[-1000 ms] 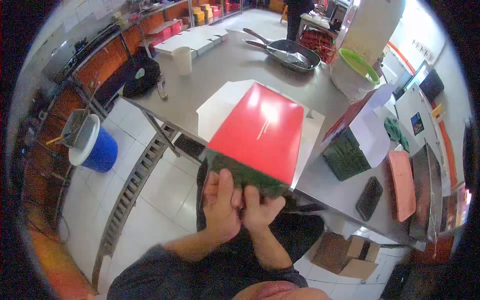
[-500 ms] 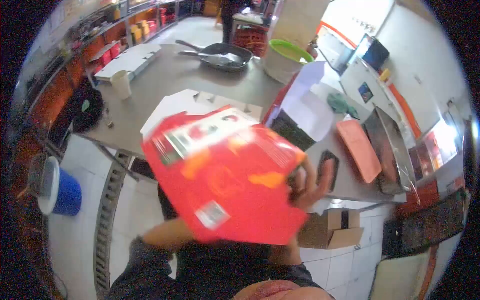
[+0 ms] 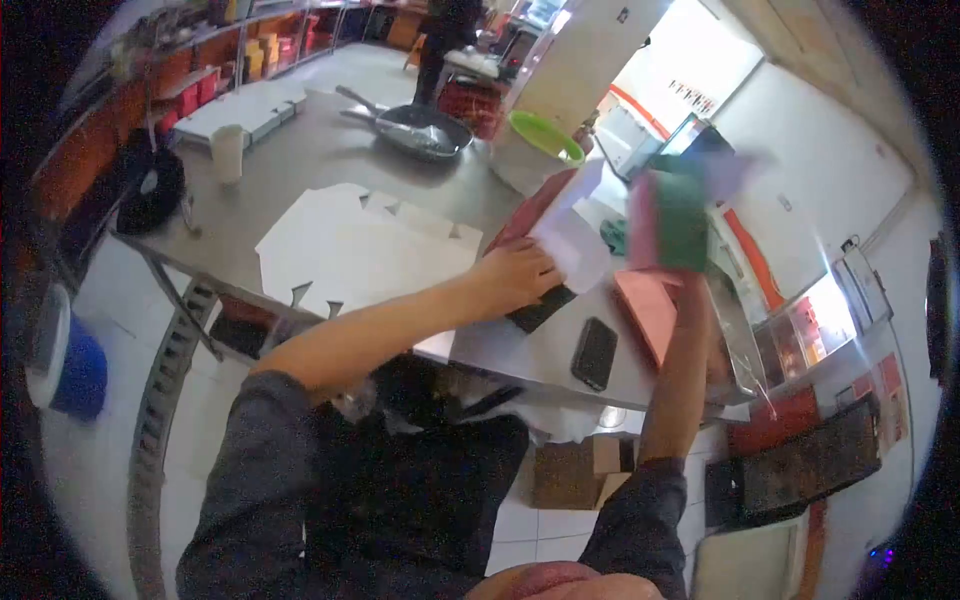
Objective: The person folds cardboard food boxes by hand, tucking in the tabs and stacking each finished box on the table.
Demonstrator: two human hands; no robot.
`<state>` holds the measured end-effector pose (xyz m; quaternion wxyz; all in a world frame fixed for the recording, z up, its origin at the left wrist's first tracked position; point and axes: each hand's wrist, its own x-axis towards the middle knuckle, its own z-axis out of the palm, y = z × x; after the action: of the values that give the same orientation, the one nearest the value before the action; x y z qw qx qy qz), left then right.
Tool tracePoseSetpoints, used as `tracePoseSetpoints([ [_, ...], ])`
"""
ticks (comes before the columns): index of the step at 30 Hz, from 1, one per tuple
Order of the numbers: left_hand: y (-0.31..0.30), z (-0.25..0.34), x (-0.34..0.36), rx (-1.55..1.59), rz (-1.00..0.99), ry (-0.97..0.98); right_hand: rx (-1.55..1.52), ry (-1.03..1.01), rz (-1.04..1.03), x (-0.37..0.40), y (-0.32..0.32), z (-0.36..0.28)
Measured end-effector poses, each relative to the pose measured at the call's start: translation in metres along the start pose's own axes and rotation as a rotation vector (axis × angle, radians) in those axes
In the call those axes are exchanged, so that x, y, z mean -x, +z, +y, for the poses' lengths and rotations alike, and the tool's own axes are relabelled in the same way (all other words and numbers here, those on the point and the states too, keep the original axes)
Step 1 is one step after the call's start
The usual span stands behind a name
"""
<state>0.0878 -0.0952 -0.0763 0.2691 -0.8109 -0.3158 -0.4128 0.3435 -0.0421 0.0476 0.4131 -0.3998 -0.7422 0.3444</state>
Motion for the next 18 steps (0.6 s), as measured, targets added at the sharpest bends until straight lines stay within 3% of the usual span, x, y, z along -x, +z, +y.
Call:
tracePoseSetpoints([
  [1,-0.003,-0.009,0.000,0.124,-0.171,0.047,-0.015,-0.007,-0.159,-0.029,0.012,-0.002],
  [2,-0.007,-0.012,0.003,0.109,-0.174,0.076,-0.032,-0.014,-0.314,-0.033,0.003,0.003],
  [3,-0.018,-0.007,0.008,0.146,-0.130,0.049,0.343,-0.075,-0.463,-0.057,0.006,0.008],
  [4,-0.033,-0.007,0.009,0.177,-0.111,0.061,0.887,-0.131,-0.429,-0.098,0.023,0.051],
  [6,-0.055,-0.001,0.016,0.232,-0.137,0.013,0.924,-0.188,-0.332,-0.085,0.048,0.036],
  [8,-0.072,0.000,0.018,0.300,-0.175,-0.042,1.198,-0.116,-0.368,-0.084,0.063,0.034],
  [9,-0.077,0.001,0.018,0.351,-0.147,-0.077,1.171,-0.089,-0.346,-0.080,0.066,0.034],
  [11,-0.084,0.007,0.016,0.421,-0.138,-0.096,1.139,-0.263,-0.291,-0.070,0.065,0.027],
  [16,-0.089,0.030,0.016,0.382,-0.181,-0.354,1.155,-0.035,-0.177,-0.054,0.076,0.012],
  [18,-0.087,0.033,0.017,0.326,-0.144,-0.277,1.171,-0.013,-0.119,-0.046,0.074,0.014],
])
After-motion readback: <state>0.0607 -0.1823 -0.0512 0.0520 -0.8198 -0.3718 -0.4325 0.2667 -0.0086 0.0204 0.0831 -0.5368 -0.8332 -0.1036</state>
